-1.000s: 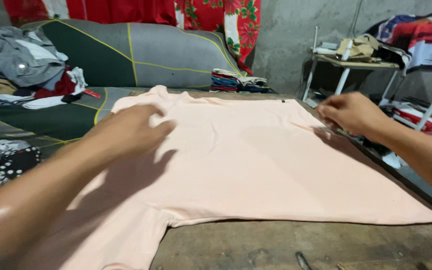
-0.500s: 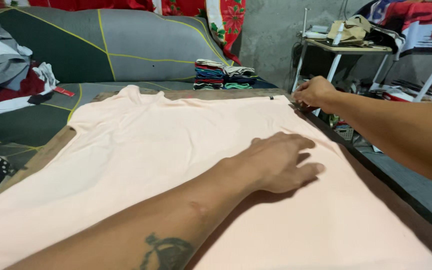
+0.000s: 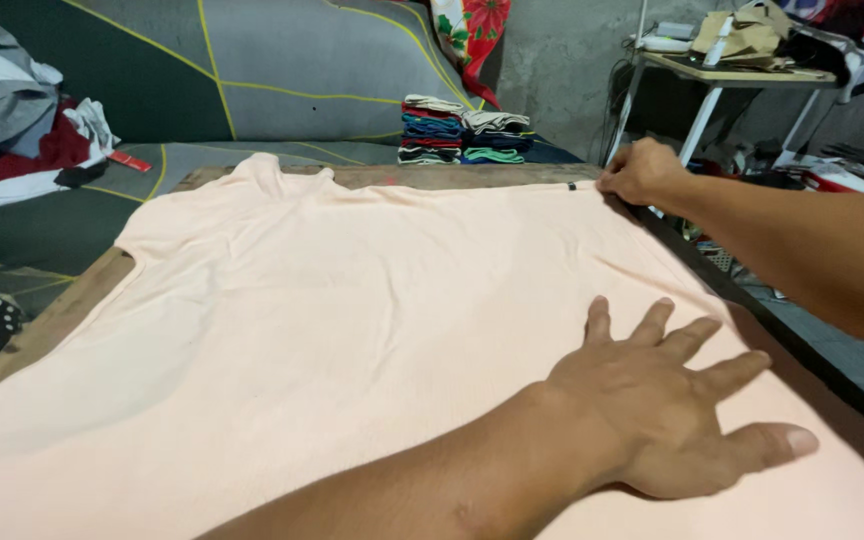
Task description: The person folds a black and green patterned t-shirt on a wooden table, then folds a light pink t-shirt. Both shirts are folded neatly and stacked on a nearby chair.
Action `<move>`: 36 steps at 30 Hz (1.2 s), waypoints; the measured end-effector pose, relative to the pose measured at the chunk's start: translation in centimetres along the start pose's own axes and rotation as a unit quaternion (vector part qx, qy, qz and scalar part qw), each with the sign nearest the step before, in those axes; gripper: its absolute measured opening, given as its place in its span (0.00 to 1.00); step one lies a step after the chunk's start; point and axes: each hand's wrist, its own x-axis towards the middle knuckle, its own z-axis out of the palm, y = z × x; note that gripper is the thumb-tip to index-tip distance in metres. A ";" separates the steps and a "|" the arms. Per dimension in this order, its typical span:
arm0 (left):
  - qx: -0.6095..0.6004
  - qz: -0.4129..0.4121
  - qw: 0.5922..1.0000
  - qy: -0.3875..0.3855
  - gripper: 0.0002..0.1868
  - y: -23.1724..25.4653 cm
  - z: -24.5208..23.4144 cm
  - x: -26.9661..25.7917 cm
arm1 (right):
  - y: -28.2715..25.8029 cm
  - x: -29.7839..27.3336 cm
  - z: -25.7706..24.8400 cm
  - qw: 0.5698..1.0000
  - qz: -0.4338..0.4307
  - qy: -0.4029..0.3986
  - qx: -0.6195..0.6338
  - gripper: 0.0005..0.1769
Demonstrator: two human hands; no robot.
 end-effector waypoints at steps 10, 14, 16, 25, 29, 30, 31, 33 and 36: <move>-0.019 0.037 0.999 0.014 0.51 -0.9 0.8 -0.1 | -0.2 0.0 0.5 0.997 -0.031 0.076 -0.012 0.14; -0.034 0.045 0.998 0.007 0.51 -0.8 0.3 0.0 | -0.9 -1.2 0.8 0.998 -0.025 0.058 -0.032 0.15; -0.011 0.037 0.999 0.003 0.49 -0.4 -0.1 -0.1 | -1.2 -1.7 0.4 0.997 -0.028 0.061 -0.042 0.15; -0.091 -0.214 0.941 0.245 0.17 -9.6 -9.9 -3.5 | -8.8 -6.5 -2.3 0.986 -0.123 0.081 0.081 0.15; 0.070 -0.337 0.886 0.312 0.13 -18.5 -15.3 -11.1 | -12.9 -12.3 -3.2 0.988 -0.129 0.013 0.085 0.16; 0.108 -0.382 0.864 0.309 0.13 -20.3 -16.4 -13.0 | -13.3 -13.6 -3.6 0.992 -0.098 -0.022 0.081 0.17; 0.111 -0.405 0.849 0.321 0.13 -21.8 -16.9 -14.7 | -13.3 -14.8 -4.0 0.993 -0.066 -0.057 0.077 0.17; 0.144 -0.446 0.839 0.277 0.18 -23.8 -17.9 -18.4 | -13.5 -15.6 -4.1 0.993 -0.049 -0.096 0.050 0.21; 0.162 -0.537 0.813 0.155 0.30 -25.4 -18.1 -20.6 | -11.9 -14.4 -3.3 0.990 -0.109 -0.088 -0.011 0.30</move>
